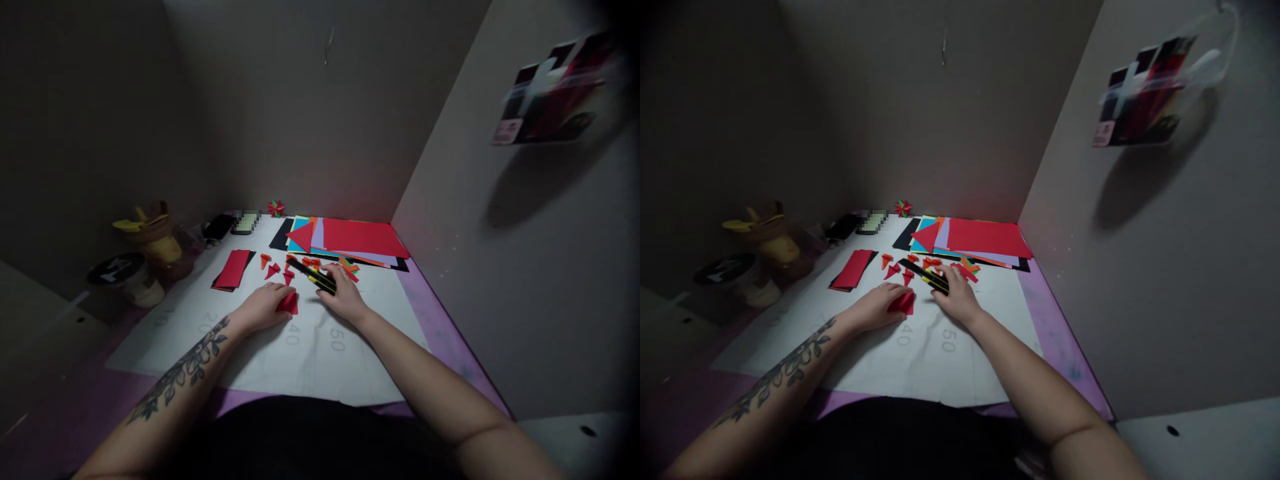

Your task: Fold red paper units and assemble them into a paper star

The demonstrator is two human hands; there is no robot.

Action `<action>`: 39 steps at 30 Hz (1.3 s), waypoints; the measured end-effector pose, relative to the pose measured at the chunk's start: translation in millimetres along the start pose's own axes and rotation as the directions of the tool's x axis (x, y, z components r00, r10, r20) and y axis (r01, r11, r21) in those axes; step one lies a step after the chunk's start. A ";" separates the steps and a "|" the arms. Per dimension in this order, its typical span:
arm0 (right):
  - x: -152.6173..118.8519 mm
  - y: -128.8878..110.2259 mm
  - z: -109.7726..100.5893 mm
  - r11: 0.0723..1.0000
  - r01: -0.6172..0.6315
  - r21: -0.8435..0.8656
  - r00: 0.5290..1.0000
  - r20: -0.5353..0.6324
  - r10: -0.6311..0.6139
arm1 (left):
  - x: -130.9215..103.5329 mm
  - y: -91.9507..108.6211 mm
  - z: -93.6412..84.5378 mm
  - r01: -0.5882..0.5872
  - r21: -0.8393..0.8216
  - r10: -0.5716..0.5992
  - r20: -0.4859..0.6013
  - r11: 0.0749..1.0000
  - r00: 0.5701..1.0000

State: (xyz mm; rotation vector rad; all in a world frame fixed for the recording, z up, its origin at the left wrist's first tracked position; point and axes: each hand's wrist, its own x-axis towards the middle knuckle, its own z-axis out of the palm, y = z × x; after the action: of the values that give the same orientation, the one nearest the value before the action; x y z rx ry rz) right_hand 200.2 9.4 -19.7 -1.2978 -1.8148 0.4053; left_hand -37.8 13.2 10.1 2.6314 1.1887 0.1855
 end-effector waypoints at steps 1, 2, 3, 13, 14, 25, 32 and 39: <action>0.5 -0.7 -4.8 0.999 0.029 -0.043 0.998 0.063 -0.026 | 0.2 0.5 2.8 0.042 0.010 -0.042 -0.034 0.999 0.999; 1.5 -0.3 -11.3 0.996 0.051 -0.075 0.993 0.108 -0.042 | 0.3 0.9 5.5 0.092 0.019 -0.091 -0.072 0.996 0.993; 2.7 1.4 -18.9 0.992 0.070 -0.107 0.988 0.148 -0.053 | 0.3 1.0 8.2 0.144 0.024 -0.141 -0.110 0.989 0.984; 8.1 17.8 -52.1 0.938 0.149 -0.313 0.853 0.521 0.038 | -4.7 -15.1 20.1 0.151 -0.204 -0.217 -0.357 0.967 0.908; 7.8 16.5 -50.7 0.935 0.165 -0.314 0.853 0.522 0.024 | -4.9 -16.4 19.5 0.131 -0.218 -0.201 -0.339 0.967 0.919; 8.7 13.4 -43.4 0.925 0.185 -0.331 0.872 0.490 0.001 | -5.2 -19.2 18.9 0.130 -0.224 -0.190 -0.270 0.966 0.944; 9.1 11.6 -41.1 0.931 0.207 -0.300 0.862 0.507 -0.028 | -2.9 -20.8 18.9 0.170 -0.183 -0.207 -0.202 0.968 0.957; 12.8 4.3 -30.1 0.913 0.244 -0.326 0.848 0.529 -0.038 | 0.2 -27.3 22.4 0.123 -0.158 -0.147 -0.154 0.980 0.977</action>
State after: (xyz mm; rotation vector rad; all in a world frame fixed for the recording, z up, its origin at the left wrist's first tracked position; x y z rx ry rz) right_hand 225.0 16.4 0.8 -1.3849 -2.5323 0.3436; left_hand -52.5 26.9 -19.0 2.4355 1.3458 0.4559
